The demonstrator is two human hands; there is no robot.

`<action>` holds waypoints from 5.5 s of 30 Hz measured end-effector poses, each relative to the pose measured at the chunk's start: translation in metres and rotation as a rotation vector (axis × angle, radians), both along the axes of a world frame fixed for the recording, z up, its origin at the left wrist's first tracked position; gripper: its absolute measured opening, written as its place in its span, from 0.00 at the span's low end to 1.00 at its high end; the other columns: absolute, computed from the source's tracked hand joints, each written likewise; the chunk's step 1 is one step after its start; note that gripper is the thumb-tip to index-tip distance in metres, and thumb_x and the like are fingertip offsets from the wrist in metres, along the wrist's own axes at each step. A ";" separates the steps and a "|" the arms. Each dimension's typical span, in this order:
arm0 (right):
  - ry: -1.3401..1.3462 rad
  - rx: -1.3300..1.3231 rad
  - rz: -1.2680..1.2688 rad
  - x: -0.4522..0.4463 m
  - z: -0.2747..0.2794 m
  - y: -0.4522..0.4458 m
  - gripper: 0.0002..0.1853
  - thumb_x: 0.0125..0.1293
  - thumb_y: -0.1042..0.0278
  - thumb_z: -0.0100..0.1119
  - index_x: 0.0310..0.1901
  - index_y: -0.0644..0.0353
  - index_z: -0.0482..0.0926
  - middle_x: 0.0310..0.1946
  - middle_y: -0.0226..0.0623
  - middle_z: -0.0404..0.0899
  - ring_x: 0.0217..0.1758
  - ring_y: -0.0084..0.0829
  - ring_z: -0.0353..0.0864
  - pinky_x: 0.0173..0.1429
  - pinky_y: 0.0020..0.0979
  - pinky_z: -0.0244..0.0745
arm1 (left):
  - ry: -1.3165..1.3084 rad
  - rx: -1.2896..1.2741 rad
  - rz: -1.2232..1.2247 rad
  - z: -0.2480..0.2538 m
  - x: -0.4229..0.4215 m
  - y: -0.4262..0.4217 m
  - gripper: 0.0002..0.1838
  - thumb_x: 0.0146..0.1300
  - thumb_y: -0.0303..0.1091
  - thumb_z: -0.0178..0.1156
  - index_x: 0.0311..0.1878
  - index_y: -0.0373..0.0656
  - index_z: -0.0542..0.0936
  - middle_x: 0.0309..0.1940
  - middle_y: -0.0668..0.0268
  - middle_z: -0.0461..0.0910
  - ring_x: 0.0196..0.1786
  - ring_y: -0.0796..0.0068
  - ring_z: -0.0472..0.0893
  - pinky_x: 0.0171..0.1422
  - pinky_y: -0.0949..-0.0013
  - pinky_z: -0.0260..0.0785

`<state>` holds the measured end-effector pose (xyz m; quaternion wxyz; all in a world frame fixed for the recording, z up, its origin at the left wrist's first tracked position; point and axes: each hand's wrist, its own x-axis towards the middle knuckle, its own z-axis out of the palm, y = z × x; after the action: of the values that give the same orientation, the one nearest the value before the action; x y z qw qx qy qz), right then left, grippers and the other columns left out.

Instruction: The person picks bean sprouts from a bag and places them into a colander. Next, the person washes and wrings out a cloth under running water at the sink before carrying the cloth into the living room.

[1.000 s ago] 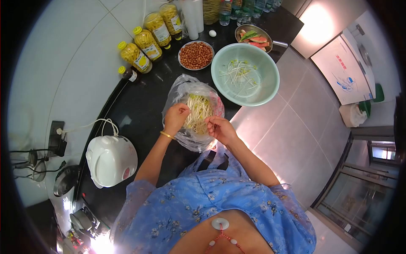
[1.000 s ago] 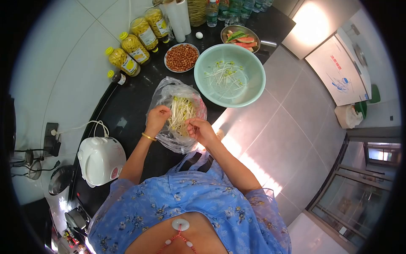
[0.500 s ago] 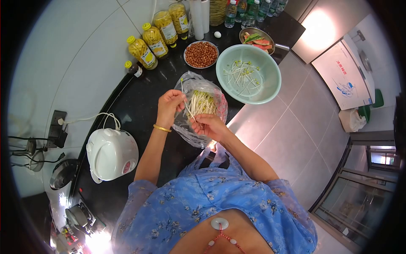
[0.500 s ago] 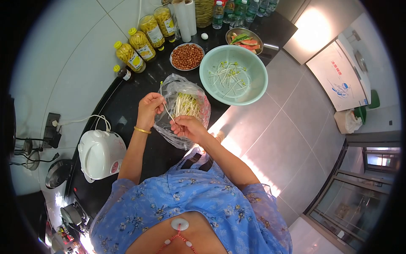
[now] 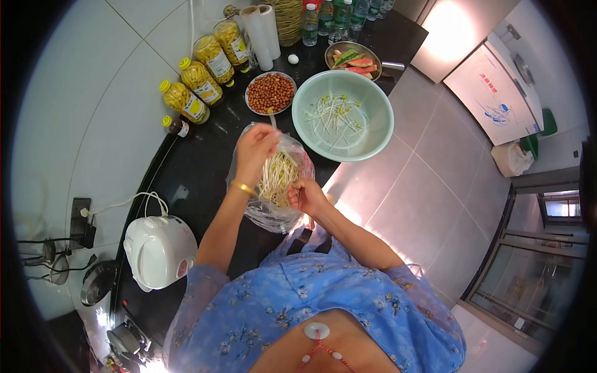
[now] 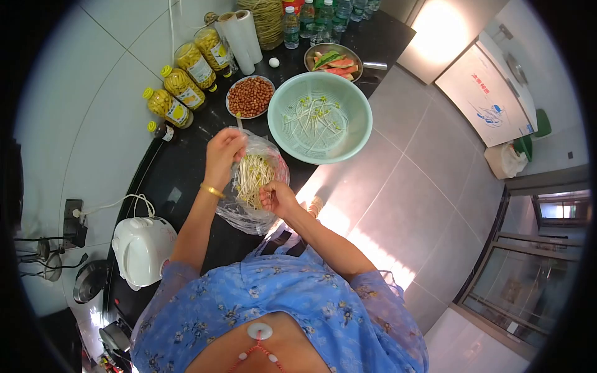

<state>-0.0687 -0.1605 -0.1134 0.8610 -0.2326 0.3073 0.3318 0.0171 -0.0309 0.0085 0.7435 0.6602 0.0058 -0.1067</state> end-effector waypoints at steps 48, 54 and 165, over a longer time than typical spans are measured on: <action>-0.360 -0.044 0.214 -0.010 0.042 0.019 0.09 0.58 0.72 0.51 0.35 0.69 0.76 0.25 0.39 0.77 0.20 0.24 0.74 0.24 0.22 0.69 | 0.228 0.103 -0.091 -0.033 -0.051 0.055 0.06 0.57 0.30 0.61 0.28 0.39 0.77 0.18 0.75 0.72 0.18 0.90 0.65 0.20 0.84 0.52; -0.066 -0.047 -0.003 -0.002 0.020 0.005 0.08 0.53 0.71 0.51 0.31 0.67 0.75 0.21 0.35 0.74 0.19 0.24 0.70 0.23 0.24 0.67 | 0.060 0.187 -0.142 -0.015 -0.033 0.019 0.06 0.56 0.29 0.61 0.28 0.38 0.78 0.19 0.76 0.71 0.21 0.90 0.66 0.24 0.83 0.55; -0.492 -0.021 0.141 0.037 0.046 -0.006 0.07 0.57 0.73 0.54 0.34 0.68 0.79 0.15 0.24 0.65 0.16 0.14 0.57 0.19 0.18 0.49 | 0.123 0.357 0.011 0.018 0.012 0.068 0.05 0.55 0.26 0.59 0.25 0.37 0.76 0.17 0.73 0.70 0.17 0.90 0.63 0.20 0.84 0.52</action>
<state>-0.0315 -0.1662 -0.0679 0.8821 -0.3361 0.0750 0.3214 0.0289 0.0371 0.0268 0.6133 0.7739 0.0735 -0.1399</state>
